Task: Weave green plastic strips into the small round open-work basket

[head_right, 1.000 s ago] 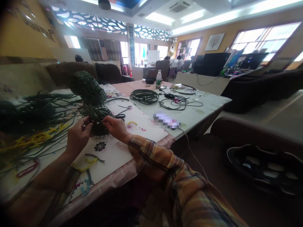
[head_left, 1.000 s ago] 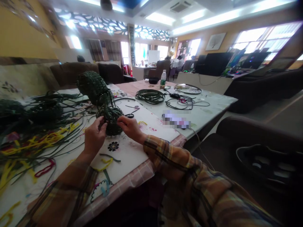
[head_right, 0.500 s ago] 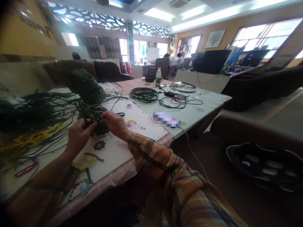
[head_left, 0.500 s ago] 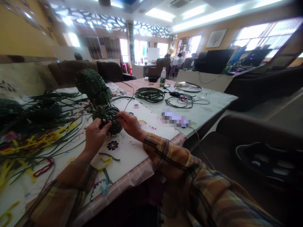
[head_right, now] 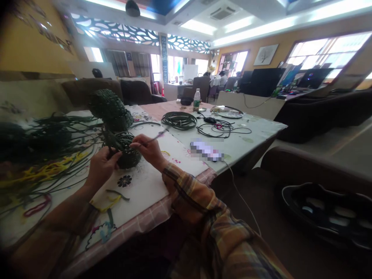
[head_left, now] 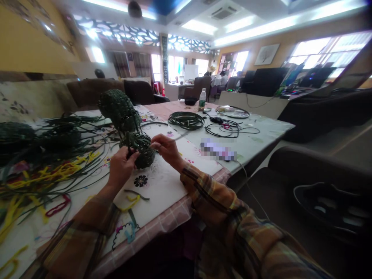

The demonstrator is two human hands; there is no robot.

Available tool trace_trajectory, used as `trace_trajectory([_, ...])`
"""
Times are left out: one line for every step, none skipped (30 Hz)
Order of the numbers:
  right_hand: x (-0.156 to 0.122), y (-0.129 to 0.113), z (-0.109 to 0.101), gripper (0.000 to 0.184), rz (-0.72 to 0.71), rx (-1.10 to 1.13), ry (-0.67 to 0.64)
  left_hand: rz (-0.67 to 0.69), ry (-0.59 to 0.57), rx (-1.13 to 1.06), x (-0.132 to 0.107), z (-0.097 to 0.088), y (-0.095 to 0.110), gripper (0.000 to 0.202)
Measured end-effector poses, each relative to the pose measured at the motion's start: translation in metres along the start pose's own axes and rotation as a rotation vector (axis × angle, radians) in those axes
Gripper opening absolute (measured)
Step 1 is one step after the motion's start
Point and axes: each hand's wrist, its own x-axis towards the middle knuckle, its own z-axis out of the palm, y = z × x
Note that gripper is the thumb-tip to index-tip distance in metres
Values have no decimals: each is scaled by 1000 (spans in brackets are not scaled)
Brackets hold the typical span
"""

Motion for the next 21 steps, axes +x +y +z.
trace_trajectory([-2,-5,2,41,-20,19,-91,2,2,10,0,0,0,20])
trace_trajectory([-3,-9,4,44,-42,17,-180,14,7,24,1,1,1,19])
trace_trajectory([-5,-11,6,45,-67,-2,-252,32,17,37,1,1,1,18])
trace_trajectory([-5,-12,8,43,-85,-33,-290,52,25,48,0,1,2,17])
trace_trajectory([-6,-12,10,39,-90,-72,-289,71,28,56,0,1,2,16])
trace_trajectory([-6,-11,13,34,-81,-115,-261,88,30,65,0,2,2,16])
trace_trajectory([-6,-9,14,29,-60,-165,-221,102,31,78,0,2,3,16])
trace_trajectory([-6,-8,16,25,-36,-233,-187,115,28,93,-1,3,3,16])
trace_trajectory([-7,-8,17,23,-18,-327,-160,129,26,111,-2,4,3,17])
trace_trajectory([-8,-9,17,23,-8,-446,-140,143,25,129,-2,5,3,18])
trace_trajectory([-9,-12,18,25,-5,-577,-122,158,23,145,-4,7,4,19])
trace_trajectory([-11,-16,17,26,0,-701,-104,176,20,160,-5,8,4,20])
trace_trajectory([-12,-21,17,28,9,-803,-91,196,13,176,-7,10,5,21])
trace_trajectory([-12,-25,16,28,23,-871,-82,215,5,193,-9,12,6,21])
trace_trajectory([-11,-30,16,28,39,-897,-79,232,-4,211,-11,14,7,21])
trace_trajectory([-9,-33,15,26,54,-881,-82,246,-15,225,-12,15,7,20])
trace_trajectory([-7,-35,14,24,67,-828,-92,259,-24,233,-14,16,8,19])
trace_trajectory([-4,-35,13,22,80,-746,-97,268,-32,234,-14,16,8,18])
trace_trajectory([-1,-33,13,19,93,-644,-95,274,-36,227,-15,16,8,18])
trace_trajectory([2,-30,14,15,107,-529,-80,278,-36,211,-15,16,7,18])
trace_trajectory([4,-26,15,14,125,-406,-56,276,-32,190,-14,16,7,19])
